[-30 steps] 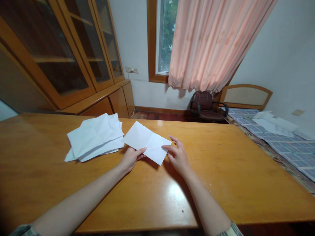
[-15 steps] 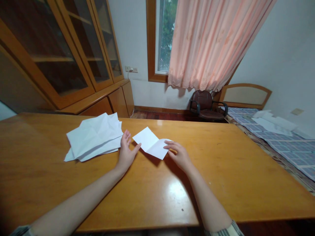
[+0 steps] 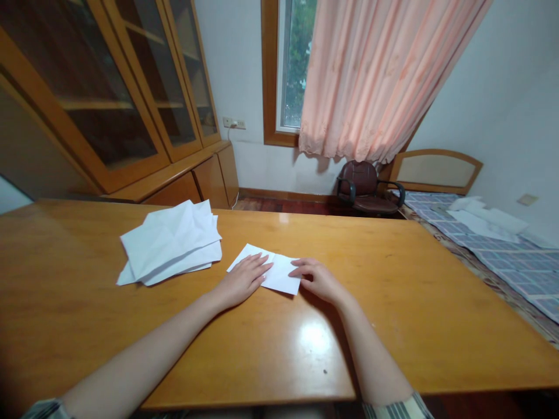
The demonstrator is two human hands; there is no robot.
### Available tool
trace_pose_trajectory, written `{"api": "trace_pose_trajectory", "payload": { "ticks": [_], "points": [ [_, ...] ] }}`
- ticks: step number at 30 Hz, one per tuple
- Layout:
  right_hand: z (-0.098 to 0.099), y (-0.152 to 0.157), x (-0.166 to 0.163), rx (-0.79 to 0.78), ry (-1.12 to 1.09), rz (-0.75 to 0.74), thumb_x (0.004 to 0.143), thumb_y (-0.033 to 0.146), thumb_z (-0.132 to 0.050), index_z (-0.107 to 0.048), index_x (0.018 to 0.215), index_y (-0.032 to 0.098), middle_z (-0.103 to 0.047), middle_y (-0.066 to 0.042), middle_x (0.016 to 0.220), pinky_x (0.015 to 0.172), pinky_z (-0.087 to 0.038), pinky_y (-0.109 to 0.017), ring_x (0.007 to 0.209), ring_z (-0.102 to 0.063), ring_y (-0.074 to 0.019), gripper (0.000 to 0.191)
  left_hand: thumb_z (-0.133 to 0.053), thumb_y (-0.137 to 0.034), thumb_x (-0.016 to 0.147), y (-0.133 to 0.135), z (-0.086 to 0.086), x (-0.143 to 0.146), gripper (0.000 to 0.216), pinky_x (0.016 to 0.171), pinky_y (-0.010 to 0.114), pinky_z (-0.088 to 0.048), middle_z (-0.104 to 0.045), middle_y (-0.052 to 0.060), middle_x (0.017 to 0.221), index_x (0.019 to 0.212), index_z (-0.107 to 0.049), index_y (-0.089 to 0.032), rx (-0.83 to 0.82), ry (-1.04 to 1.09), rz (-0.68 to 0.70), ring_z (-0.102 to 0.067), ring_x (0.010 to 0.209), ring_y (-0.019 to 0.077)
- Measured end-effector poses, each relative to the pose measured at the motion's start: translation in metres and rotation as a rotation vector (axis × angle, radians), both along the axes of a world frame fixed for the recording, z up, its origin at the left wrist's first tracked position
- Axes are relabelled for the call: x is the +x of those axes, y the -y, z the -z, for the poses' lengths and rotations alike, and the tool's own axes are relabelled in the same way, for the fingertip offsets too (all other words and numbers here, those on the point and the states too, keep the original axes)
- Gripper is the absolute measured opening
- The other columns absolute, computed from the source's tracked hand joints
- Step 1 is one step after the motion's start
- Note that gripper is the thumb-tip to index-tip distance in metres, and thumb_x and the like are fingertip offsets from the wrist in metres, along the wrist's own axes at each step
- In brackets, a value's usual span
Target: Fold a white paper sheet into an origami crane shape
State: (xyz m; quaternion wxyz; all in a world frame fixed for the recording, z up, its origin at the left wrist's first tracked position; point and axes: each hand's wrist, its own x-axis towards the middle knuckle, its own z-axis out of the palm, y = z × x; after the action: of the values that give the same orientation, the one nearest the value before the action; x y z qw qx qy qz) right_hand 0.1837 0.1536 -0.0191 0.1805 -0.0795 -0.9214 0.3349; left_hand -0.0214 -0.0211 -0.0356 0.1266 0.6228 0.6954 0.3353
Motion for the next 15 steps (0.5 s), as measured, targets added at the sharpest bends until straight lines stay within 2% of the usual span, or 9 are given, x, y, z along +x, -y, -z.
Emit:
{"api": "trace_pose_trajectory", "payload": {
  "ticks": [6, 15],
  "points": [
    [0.004, -0.009, 0.004, 0.151, 0.071, -0.012, 0.078, 0.018, -0.061, -0.073, 0.096, 0.032, -0.058, -0.006, 0.128, 0.104, -0.033, -0.055, 0.128, -0.042, -0.027, 0.025, -0.053, -0.032, 0.085, 0.006, -0.007, 0.006, 0.037, 0.111, 0.048, -0.017, -0.046, 0.005, 0.141, 0.122, -0.059, -0.032, -0.058, -0.077, 0.008, -0.034, 0.133, 0.0296],
    [-0.004, -0.012, 0.008, 0.072, 0.089, -0.076, 0.082, 0.025, -0.061, -0.073, 0.095, 0.031, -0.064, -0.004, 0.119, 0.104, -0.034, -0.055, 0.126, -0.045, -0.0261, 0.019, -0.056, -0.041, 0.083, 0.01, -0.018, 0.024, 0.042, 0.099, 0.051, -0.032, -0.054, 0.014, 0.125, 0.122, -0.06, -0.026, -0.055, -0.369, 0.031, -0.044, 0.116, 0.0332]
  ]
}}
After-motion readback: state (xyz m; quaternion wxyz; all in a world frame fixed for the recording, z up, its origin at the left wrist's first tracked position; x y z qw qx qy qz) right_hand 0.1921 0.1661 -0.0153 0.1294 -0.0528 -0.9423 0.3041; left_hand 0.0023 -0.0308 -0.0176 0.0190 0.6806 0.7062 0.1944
